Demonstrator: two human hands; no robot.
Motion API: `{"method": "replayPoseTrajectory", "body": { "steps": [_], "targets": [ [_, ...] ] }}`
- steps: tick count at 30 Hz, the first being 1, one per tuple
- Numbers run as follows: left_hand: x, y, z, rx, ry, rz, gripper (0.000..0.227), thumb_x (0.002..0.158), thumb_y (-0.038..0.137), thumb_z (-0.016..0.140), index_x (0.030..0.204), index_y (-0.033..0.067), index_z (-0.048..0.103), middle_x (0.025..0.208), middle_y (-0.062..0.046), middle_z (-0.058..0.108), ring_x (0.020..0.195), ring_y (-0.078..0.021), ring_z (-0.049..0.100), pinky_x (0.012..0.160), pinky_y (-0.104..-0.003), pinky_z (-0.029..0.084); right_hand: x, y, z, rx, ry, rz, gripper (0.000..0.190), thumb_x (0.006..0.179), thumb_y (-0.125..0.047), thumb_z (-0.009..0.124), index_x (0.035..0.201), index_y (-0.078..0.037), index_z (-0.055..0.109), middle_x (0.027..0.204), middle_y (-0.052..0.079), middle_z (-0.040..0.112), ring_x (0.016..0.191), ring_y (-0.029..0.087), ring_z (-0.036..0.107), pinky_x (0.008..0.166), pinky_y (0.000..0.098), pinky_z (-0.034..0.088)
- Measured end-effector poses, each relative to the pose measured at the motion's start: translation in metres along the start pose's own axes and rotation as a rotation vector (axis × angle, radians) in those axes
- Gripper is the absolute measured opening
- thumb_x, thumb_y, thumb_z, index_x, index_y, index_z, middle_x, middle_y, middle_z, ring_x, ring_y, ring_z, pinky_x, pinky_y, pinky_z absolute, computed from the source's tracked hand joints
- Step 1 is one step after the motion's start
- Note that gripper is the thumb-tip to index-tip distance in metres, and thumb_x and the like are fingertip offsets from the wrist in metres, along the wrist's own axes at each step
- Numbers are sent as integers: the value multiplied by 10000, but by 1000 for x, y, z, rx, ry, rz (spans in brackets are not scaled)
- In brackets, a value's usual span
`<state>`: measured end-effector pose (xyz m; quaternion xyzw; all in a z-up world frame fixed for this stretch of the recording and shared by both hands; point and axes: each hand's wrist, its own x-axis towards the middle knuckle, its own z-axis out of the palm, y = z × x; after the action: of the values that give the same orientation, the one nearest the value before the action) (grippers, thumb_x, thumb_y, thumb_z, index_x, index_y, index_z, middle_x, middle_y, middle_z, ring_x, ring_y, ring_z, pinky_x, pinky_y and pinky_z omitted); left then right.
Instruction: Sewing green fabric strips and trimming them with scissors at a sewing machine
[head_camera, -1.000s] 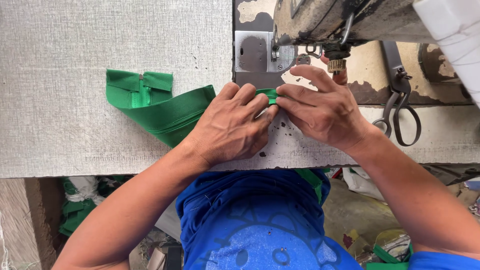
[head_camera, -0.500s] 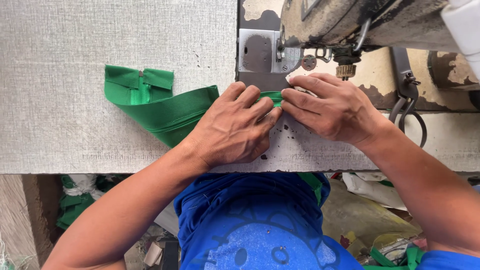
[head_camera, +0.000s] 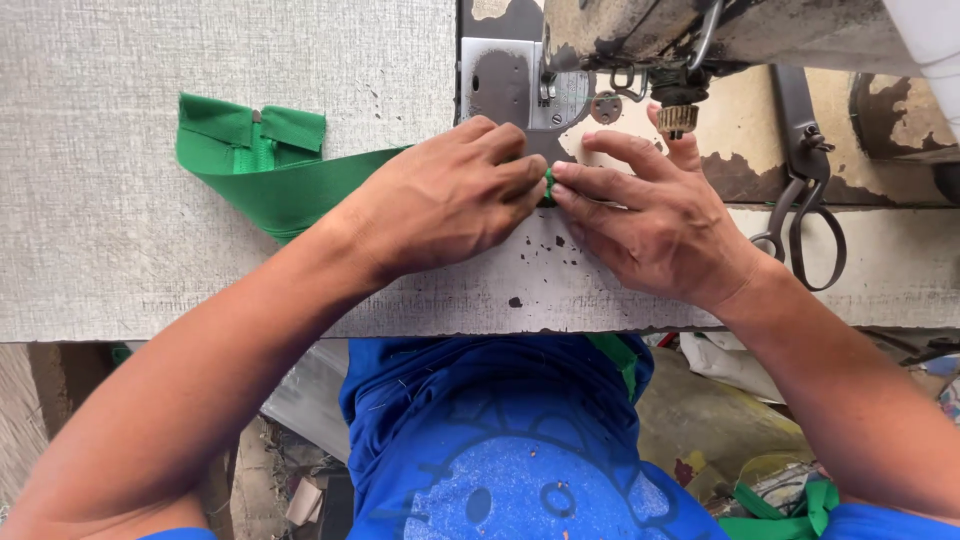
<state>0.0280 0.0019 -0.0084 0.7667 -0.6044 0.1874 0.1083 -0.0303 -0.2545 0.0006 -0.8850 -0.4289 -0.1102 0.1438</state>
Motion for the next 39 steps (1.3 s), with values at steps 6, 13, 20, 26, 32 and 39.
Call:
{"method": "replayPoseTrajectory", "body": {
  "steps": [6,13,20,26,32,39],
  "targets": [
    [1,3,-3,-126,227,58,140,1072,47,584,1105,-31,695,1094,-82,628,1058,-301,586,794,-397,528,-4,-3,0,-18,-14,7,251,1071,-178,627,1278,-84,733,1410,63,669,1325,377,586,997,517,380],
    [-11,2,5,-255,80,16,250,1082,145,541,1243,-12,650,1099,-85,632,1028,-297,582,888,-426,503,-12,-3,2,53,-35,43,360,1056,-226,643,1373,-62,688,1450,109,657,1383,404,567,1078,518,338],
    [-9,2,2,-220,85,-7,207,1053,141,560,1145,-10,667,1141,-79,604,1016,-292,566,859,-412,512,-14,-5,3,29,-54,57,396,1063,-327,630,1349,-61,698,1484,121,559,1467,443,397,1179,625,286],
    [-8,8,-5,-178,36,-50,226,1029,184,561,1119,15,683,1129,-62,592,1015,-281,549,874,-397,502,-9,-15,-1,-98,-59,17,339,1049,-306,684,1252,-46,759,1385,96,644,1389,376,518,1193,573,257],
    [-3,24,-6,-263,76,-405,137,975,205,643,994,70,641,1076,-122,573,970,-336,537,772,-474,442,-3,-23,-5,-138,-83,44,349,1042,-305,655,1276,-56,726,1383,105,633,1375,405,517,1193,599,289],
    [2,49,-1,-43,209,-438,70,902,97,623,870,45,657,790,-103,488,759,-315,483,714,-455,403,1,-29,-7,-166,-152,98,488,1013,-429,626,1312,-48,687,1392,107,631,1339,350,565,1197,630,270]
  ]
}}
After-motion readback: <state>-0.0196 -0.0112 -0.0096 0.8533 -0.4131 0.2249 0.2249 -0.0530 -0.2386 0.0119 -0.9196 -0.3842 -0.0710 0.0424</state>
